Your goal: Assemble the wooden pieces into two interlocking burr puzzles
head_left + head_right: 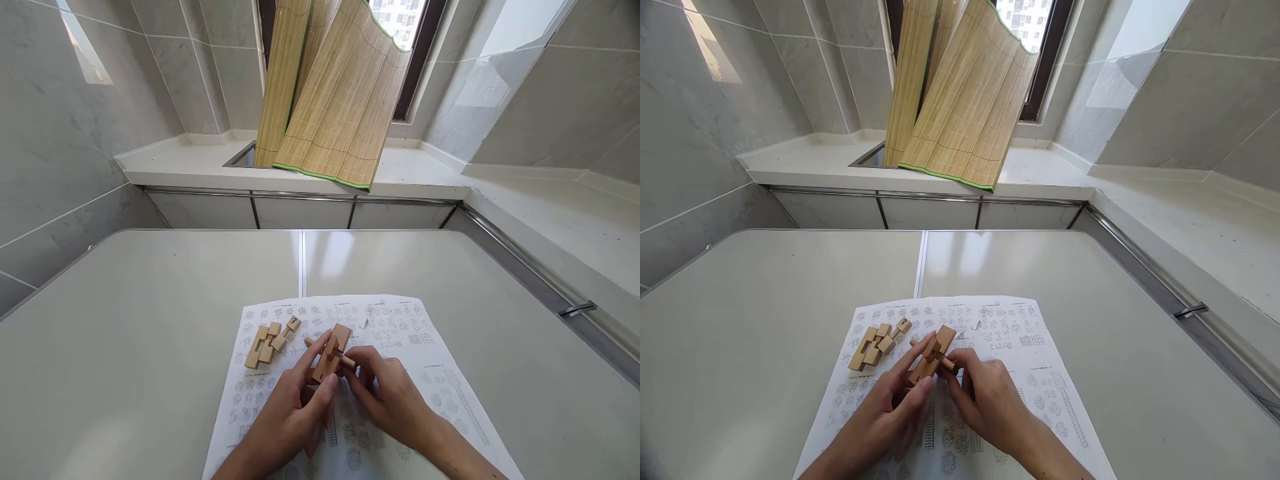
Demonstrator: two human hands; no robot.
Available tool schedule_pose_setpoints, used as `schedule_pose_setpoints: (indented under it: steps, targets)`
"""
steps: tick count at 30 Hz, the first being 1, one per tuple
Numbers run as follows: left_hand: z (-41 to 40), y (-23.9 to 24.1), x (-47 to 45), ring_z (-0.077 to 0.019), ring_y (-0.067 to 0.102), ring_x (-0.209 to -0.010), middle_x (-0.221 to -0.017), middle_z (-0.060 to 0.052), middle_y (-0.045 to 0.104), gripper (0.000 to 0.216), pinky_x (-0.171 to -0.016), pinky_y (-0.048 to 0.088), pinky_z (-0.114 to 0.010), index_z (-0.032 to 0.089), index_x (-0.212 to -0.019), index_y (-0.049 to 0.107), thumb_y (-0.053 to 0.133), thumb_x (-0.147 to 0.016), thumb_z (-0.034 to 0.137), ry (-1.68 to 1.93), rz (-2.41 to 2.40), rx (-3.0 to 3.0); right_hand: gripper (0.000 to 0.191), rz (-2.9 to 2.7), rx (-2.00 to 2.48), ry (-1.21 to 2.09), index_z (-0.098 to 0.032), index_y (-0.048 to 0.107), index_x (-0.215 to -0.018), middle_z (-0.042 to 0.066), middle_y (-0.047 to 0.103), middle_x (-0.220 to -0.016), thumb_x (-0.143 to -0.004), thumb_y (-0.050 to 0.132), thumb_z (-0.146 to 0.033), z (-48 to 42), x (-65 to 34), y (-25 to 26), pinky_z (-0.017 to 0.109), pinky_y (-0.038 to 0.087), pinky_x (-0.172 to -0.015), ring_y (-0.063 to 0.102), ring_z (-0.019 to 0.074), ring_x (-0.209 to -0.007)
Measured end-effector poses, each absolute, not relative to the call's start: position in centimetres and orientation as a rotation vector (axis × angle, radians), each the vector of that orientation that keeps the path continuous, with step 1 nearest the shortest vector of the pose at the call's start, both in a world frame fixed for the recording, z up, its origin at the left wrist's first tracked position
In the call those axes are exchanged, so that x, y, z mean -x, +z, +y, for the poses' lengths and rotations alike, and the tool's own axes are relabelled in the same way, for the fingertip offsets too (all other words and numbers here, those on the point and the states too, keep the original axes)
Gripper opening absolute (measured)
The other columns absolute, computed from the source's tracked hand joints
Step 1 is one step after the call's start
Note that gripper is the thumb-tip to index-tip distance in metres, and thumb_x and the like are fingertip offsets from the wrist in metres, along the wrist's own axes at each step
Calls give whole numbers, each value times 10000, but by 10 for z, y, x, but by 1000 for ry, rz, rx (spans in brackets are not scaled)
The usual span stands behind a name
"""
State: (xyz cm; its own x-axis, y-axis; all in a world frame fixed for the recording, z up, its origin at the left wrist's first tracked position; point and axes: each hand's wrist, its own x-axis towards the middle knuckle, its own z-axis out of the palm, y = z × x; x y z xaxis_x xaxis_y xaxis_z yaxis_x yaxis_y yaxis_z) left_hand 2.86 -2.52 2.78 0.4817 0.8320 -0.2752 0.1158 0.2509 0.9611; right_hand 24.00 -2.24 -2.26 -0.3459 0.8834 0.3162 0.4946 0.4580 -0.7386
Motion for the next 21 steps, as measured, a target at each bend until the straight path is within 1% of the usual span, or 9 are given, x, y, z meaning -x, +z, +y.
schedule_pose_setpoints:
  steps: [2,5,7,11,13,15,17,18,21]
  targets:
    - [-25,26,-29,-119,438,-415,-591,58,533,734,-463,400,-229,233,-1666,268,536,-1041,510,606,1005,-1275,91,-1993,1148,698,-243,532,-1141,-73,570,-596,-1068,477,-243,-22,-240,-21,229,354,-489,521,125,-443]
    - [-26,22,-32,-117,398,-481,-607,73,444,684,-488,341,-219,224,-1645,324,510,-1051,508,599,1041,-1392,94,-1988,1152,716,-236,550,-1105,-69,549,-589,-1079,468,-274,-22,-240,-21,236,326,-481,493,124,-438]
    - [-27,18,-34,-119,374,-520,-628,75,424,693,-511,315,-223,208,-1644,305,500,-1055,514,614,1065,-1450,107,-1968,1163,757,-233,556,-1093,-67,543,-591,-1083,467,-293,-22,-241,-21,240,312,-480,482,125,-443]
    - [-30,13,-34,-124,417,-554,-789,28,604,780,-550,343,-238,253,-1667,144,542,-1041,493,669,1107,-1442,147,-1843,1203,958,-239,565,-1060,-72,529,-582,-1087,483,-359,-23,-242,-22,241,303,-469,462,126,-450]
    - [-31,11,-33,-128,439,-560,-790,30,607,780,-564,357,-242,275,-1645,206,613,-1009,470,735,1172,-1492,187,-1719,1213,1120,-245,550,-1029,-76,538,-566,-1087,494,-414,-22,-241,-21,239,340,-466,491,132,-449]
    - [-32,10,-31,-141,460,-587,-750,42,559,717,-584,377,-249,280,-1561,372,707,-950,447,874,1275,-1575,228,-1583,1197,1266,-248,525,-1002,-76,564,-557,-1081,512,-462,-22,-240,-17,243,396,-477,556,142,-454]
    - [-32,10,-30,-173,520,-698,-811,19,557,618,-683,443,-283,281,-1422,508,787,-886,411,1061,1362,-1646,266,-1476,1160,1364,-246,510,-980,-78,578,-570,-1067,546,-495,-21,-240,-12,243,415,-483,605,145,-460]
    - [-32,10,-29,-195,549,-784,-882,-4,572,591,-764,470,-314,282,-1370,533,813,-862,396,1142,1384,-1665,283,-1439,1135,1392,-244,504,-964,-84,570,-568,-1060,563,-504,-20,-239,-10,239,410,-483,611,140,-453]
    - [-31,10,-29,-275,569,-1092,-1216,-96,581,657,-1004,455,-431,284,-1382,483,837,-841,397,1214,1370,-1615,327,-1354,1059,1491,-238,480,-940,-90,571,-561,-1044,596,-526,-19,-239,-6,219,351,-456,597,119,-416]
